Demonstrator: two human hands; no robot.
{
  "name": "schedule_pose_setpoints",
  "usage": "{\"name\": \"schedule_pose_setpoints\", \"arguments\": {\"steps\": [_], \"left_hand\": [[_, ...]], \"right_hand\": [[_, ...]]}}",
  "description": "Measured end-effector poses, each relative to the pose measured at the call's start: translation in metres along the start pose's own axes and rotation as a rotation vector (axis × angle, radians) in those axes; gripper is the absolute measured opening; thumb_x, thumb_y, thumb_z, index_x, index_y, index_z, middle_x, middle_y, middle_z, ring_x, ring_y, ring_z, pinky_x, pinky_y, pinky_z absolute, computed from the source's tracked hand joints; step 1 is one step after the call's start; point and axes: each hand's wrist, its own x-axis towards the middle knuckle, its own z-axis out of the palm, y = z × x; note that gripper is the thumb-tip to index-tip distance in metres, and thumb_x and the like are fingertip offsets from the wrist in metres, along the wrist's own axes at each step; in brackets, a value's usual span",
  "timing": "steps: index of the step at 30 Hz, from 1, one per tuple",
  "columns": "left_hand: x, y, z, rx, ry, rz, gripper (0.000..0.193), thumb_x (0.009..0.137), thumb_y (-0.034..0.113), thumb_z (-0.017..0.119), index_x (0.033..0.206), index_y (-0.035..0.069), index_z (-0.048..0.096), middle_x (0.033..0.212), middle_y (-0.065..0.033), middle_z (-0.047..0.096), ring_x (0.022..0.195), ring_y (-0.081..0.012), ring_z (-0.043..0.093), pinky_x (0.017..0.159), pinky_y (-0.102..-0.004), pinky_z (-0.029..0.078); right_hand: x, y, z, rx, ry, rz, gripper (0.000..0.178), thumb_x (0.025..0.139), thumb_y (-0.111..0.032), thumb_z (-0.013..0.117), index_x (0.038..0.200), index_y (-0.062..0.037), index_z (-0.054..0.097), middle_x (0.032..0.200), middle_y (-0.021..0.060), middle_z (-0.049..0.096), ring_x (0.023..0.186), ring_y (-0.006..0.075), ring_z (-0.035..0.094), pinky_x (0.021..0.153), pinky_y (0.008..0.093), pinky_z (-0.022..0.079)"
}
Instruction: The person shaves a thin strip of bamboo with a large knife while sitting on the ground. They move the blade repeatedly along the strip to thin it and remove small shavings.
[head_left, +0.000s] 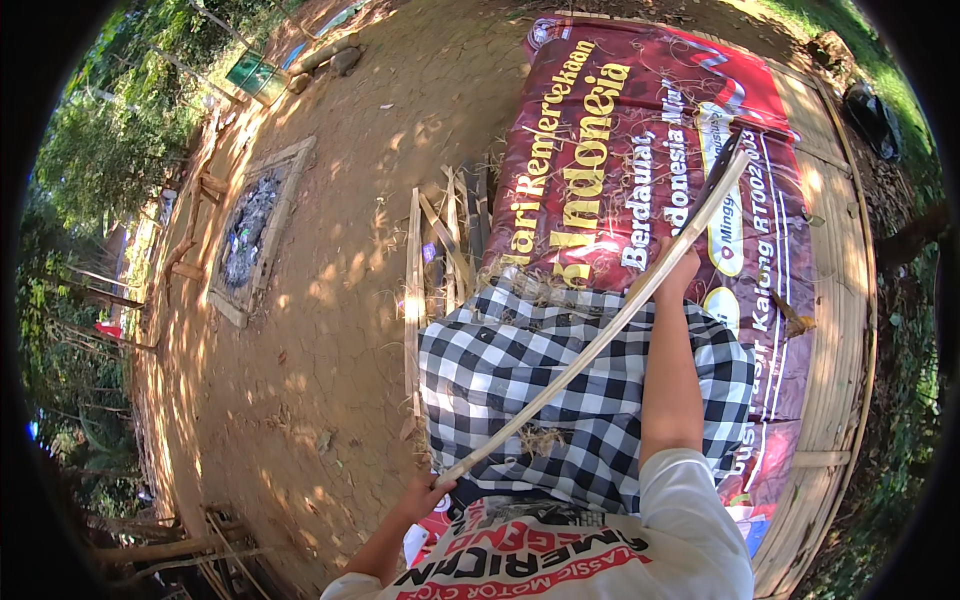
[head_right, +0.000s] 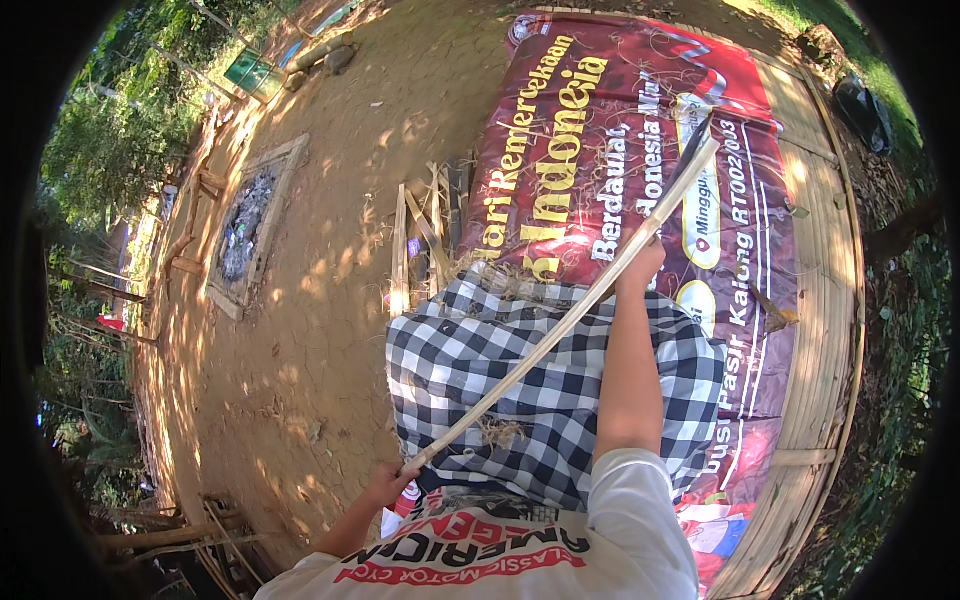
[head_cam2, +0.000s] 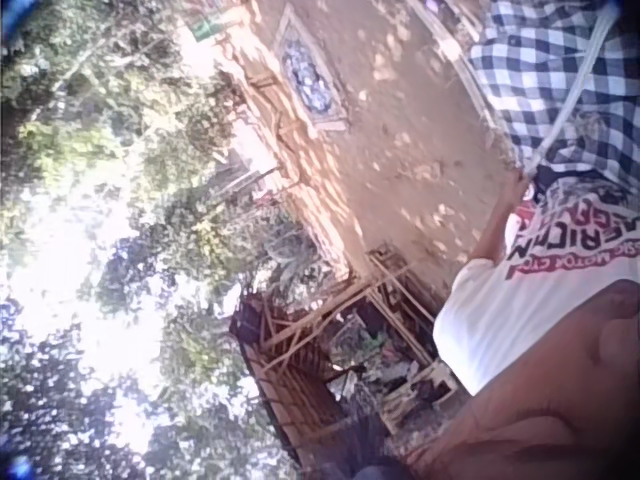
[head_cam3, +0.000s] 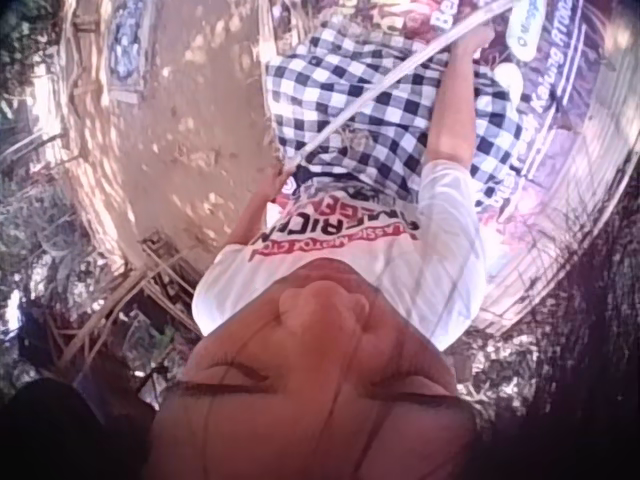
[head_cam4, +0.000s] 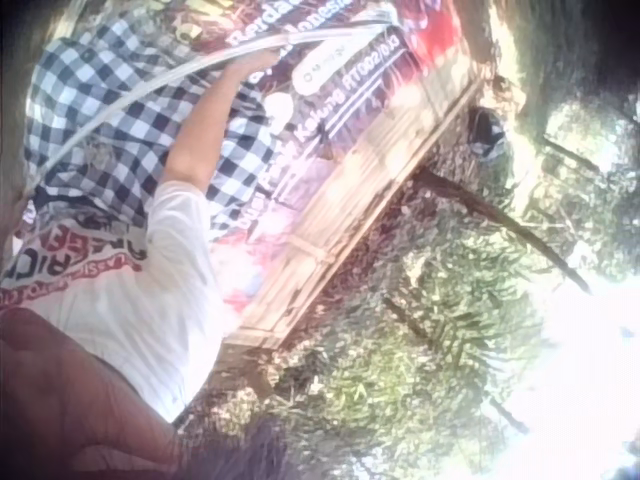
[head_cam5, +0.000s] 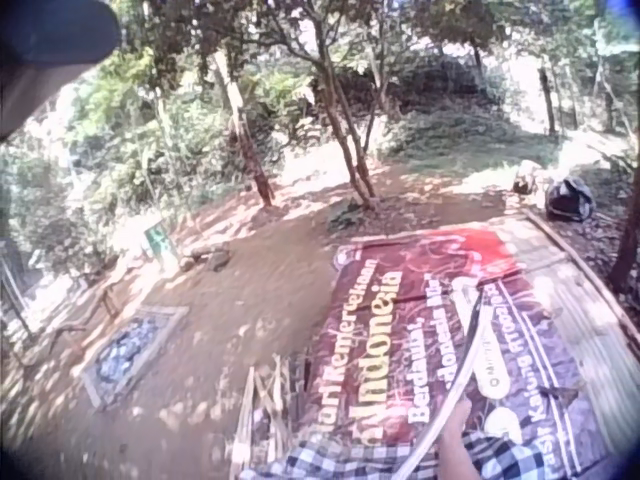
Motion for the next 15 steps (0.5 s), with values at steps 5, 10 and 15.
{"name": "schedule_pose_setpoints", "arguments": {"steps": [5, 10, 15], "left_hand": [[0.009, -0.031, 0.008, -0.041, 0.051, 0.004, 0.045, 0.083, 0.034, 0.073, 0.065, -0.004, 0.059, 0.052, -0.0122, 0.053, 0.048, -0.0155, 0.047, 0.047, -0.0356, 0.041], [0.01, -0.028, 0.007, -0.006, 0.048, 0.026, 0.04, 0.084, 0.03, 0.073, 0.066, -0.004, 0.06, 0.051, -0.0089, 0.053, 0.048, -0.0124, 0.049, 0.046, -0.033, 0.04], [0.013, -0.017, -0.002, 0.108, 0.024, 0.068, 0.035, 0.087, 0.025, 0.069, 0.067, -0.003, 0.06, 0.05, -0.0017, 0.051, 0.05, -0.0065, 0.05, 0.045, -0.0291, 0.04]], "right_hand": [[-0.016, -0.031, -0.001, -0.054, 0.082, -0.29, 0.017, 0.074, -0.003, 0.062, 0.062, 0.0029, 0.052, 0.055, 0.0037, 0.05, 0.048, 0.0141, 0.046, 0.047, 0.0322, 0.04], [-0.013, -0.037, -0.003, 0.096, 0.039, -0.122, 0.013, 0.075, -0.003, 0.06, 0.064, 0.0034, 0.055, 0.058, 0.0063, 0.054, 0.047, 0.0168, 0.052, 0.045, 0.0311, 0.042], [-0.015, -0.043, -0.002, 0.378, 0.078, 0.103, 0.006, 0.077, 0.0, 0.058, 0.073, 0.0026, 0.056, 0.063, 0.008, 0.056, 0.051, 0.0157, 0.054, 0.045, 0.0295, 0.043]]}}
